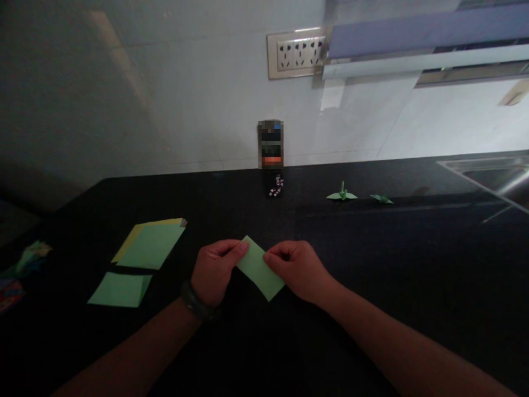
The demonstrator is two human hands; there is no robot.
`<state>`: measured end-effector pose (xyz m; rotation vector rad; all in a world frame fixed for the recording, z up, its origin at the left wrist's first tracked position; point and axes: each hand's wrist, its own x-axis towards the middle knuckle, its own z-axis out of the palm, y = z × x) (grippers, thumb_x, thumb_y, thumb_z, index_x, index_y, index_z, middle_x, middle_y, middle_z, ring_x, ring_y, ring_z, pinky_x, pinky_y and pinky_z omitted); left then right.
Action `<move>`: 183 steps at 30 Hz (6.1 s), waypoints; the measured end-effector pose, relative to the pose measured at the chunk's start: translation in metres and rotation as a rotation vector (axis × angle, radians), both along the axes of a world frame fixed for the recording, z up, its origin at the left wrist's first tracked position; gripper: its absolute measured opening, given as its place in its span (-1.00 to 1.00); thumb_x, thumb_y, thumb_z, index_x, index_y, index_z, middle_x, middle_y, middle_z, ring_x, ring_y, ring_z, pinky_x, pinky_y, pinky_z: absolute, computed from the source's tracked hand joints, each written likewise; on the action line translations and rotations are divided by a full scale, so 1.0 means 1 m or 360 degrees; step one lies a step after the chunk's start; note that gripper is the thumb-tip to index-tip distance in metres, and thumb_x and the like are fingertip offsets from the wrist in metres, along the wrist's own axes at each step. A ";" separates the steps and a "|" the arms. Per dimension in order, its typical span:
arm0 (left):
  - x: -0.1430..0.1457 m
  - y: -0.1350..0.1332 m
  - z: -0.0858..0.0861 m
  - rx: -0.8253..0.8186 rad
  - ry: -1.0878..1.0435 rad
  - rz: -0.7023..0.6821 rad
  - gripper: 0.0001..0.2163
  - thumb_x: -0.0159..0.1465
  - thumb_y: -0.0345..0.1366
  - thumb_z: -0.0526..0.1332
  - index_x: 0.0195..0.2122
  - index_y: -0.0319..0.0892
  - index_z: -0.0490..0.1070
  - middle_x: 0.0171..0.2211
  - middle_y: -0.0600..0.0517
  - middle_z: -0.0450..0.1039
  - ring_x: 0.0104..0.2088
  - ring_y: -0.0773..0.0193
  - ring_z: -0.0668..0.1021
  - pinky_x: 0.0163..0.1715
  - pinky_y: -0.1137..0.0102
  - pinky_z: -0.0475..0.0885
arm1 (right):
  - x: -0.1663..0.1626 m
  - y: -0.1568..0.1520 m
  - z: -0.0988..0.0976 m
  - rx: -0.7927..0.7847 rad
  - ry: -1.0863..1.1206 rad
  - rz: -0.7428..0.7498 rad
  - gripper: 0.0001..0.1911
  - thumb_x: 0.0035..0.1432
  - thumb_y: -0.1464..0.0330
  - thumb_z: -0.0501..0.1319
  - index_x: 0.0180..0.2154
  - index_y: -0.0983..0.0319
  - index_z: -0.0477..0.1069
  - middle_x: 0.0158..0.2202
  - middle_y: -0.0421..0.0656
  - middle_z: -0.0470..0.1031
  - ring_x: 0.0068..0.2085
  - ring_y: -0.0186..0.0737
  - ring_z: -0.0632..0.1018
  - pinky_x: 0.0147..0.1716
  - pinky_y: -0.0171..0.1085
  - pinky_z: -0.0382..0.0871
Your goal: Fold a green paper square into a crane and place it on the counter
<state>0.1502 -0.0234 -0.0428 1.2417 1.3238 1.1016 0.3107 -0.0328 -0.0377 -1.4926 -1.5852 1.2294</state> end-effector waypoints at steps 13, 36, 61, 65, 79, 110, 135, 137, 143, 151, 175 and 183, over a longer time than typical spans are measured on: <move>-0.007 0.012 -0.002 0.0014 -0.0233 0.0369 -0.78 -0.04 -0.16 0.30 -0.53 -0.25 0.50 -0.62 0.08 0.41 -0.59 0.37 0.38 -0.57 0.46 0.27 | 0.009 0.008 0.000 -0.0008 0.0087 -0.0197 -0.76 0.02 0.24 0.14 -0.46 0.28 0.45 -0.56 -0.21 0.40 -0.58 -0.42 0.33 -0.61 -0.40 0.19; -0.013 0.016 -0.004 -0.0284 -0.0530 0.0056 -0.79 -0.01 -0.20 0.32 -0.52 -0.28 0.44 -0.63 0.08 0.39 -0.65 0.45 0.36 -0.66 0.53 0.22 | 0.028 0.005 -0.003 0.1571 -0.0700 0.0573 -0.72 0.07 0.50 0.13 -0.18 0.14 0.45 -0.08 -0.06 0.31 -0.23 -0.26 0.42 -0.34 -0.29 0.37; 0.001 0.003 -0.005 -0.0440 -0.1018 -0.0507 -0.78 0.06 -0.37 0.24 -0.25 -0.30 0.49 -0.33 -0.11 0.53 -0.35 0.23 0.54 -0.32 0.36 0.39 | 0.011 -0.004 -0.002 0.1296 -0.0357 0.0587 -0.90 0.13 0.41 0.14 -0.30 0.23 0.41 -0.36 -0.14 0.47 -0.33 -0.30 0.45 -0.33 -0.30 0.34; 0.000 0.001 -0.005 -0.0495 -0.0885 -0.0612 -0.77 0.05 -0.35 0.26 -0.23 -0.25 0.50 -0.29 -0.08 0.52 -0.35 0.29 0.53 -0.31 0.40 0.37 | 0.008 -0.004 -0.003 0.0771 -0.0309 0.0201 -0.91 0.09 0.36 0.16 -0.41 0.22 0.41 -0.49 -0.21 0.45 -0.45 -0.33 0.45 -0.45 -0.35 0.31; 0.005 -0.006 -0.011 -0.0489 -0.1048 -0.0521 -0.81 0.07 -0.29 0.24 -0.30 -0.25 0.50 -0.30 -0.10 0.52 -0.29 0.17 0.53 -0.27 0.27 0.42 | 0.002 -0.003 -0.007 0.0427 -0.0132 -0.0155 -0.84 0.06 0.28 0.14 -0.47 0.23 0.36 -0.56 -0.23 0.37 -0.53 -0.35 0.37 -0.54 -0.35 0.25; 0.005 -0.009 -0.007 -0.0066 -0.0328 -0.0458 -0.78 0.18 -0.24 0.15 -0.23 -0.18 0.51 -0.34 -0.01 0.53 -0.33 0.26 0.53 -0.32 0.40 0.45 | 0.001 -0.006 -0.004 0.0194 0.0371 -0.0174 -0.80 0.01 0.23 0.20 -0.45 0.25 0.33 -0.58 -0.28 0.31 -0.60 -0.44 0.31 -0.63 -0.41 0.22; 0.000 -0.007 -0.010 0.0082 0.0004 -0.0327 -0.77 0.12 -0.17 0.20 -0.36 -0.24 0.51 -0.50 0.02 0.49 -0.50 0.37 0.44 -0.50 0.49 0.33 | 0.001 -0.005 0.000 0.0009 0.0368 -0.0170 -0.80 -0.06 0.25 0.23 -0.53 0.26 0.39 -0.70 -0.32 0.26 -0.69 -0.49 0.23 -0.71 -0.43 0.09; 0.000 -0.007 -0.010 0.0089 0.0066 -0.0325 -0.76 0.13 -0.16 0.19 -0.37 -0.24 0.52 -0.54 0.03 0.47 -0.54 0.37 0.42 -0.54 0.49 0.29 | 0.001 -0.005 0.000 0.0009 0.0358 -0.0172 -0.81 -0.07 0.25 0.23 -0.52 0.26 0.39 -0.69 -0.32 0.26 -0.68 -0.48 0.23 -0.70 -0.43 0.09; 0.000 -0.007 -0.008 0.0134 0.0133 -0.0294 -0.76 0.13 -0.17 0.18 -0.39 -0.24 0.53 -0.53 0.03 0.48 -0.54 0.37 0.42 -0.55 0.49 0.29 | 0.000 -0.004 0.000 0.0028 0.0369 -0.0149 -0.80 -0.04 0.24 0.21 -0.48 0.26 0.41 -0.66 -0.30 0.29 -0.68 -0.48 0.24 -0.70 -0.42 0.10; -0.001 -0.008 -0.005 0.0284 0.0285 -0.0333 -0.84 0.08 -0.24 0.23 -0.41 -0.20 0.52 -0.49 0.03 0.51 -0.50 0.35 0.45 -0.49 0.47 0.32 | 0.002 -0.006 0.002 0.0237 0.0186 -0.0050 -0.84 -0.02 0.30 0.20 -0.54 0.25 0.42 -0.66 -0.29 0.30 -0.63 -0.45 0.26 -0.65 -0.41 0.11; -0.002 -0.001 -0.001 -0.0074 -0.0234 -0.0053 -0.86 -0.03 -0.26 0.31 -0.53 -0.24 0.49 -0.62 0.10 0.41 -0.60 0.43 0.36 -0.56 0.49 0.27 | 0.001 -0.012 0.007 0.0371 -0.0018 0.0630 -0.84 0.07 0.29 0.19 -0.28 0.20 0.41 -0.22 -0.16 0.29 -0.33 -0.37 0.38 -0.42 -0.40 0.29; -0.002 0.001 0.004 0.0078 -0.0041 0.0027 -0.87 0.00 -0.27 0.28 -0.53 -0.24 0.49 -0.63 0.09 0.41 -0.60 0.40 0.37 -0.58 0.48 0.27 | 0.000 -0.014 0.000 0.0465 -0.0017 0.0143 -0.76 0.00 0.32 0.24 -0.24 0.19 0.30 -0.32 -0.17 0.35 -0.37 -0.32 0.41 -0.44 -0.35 0.33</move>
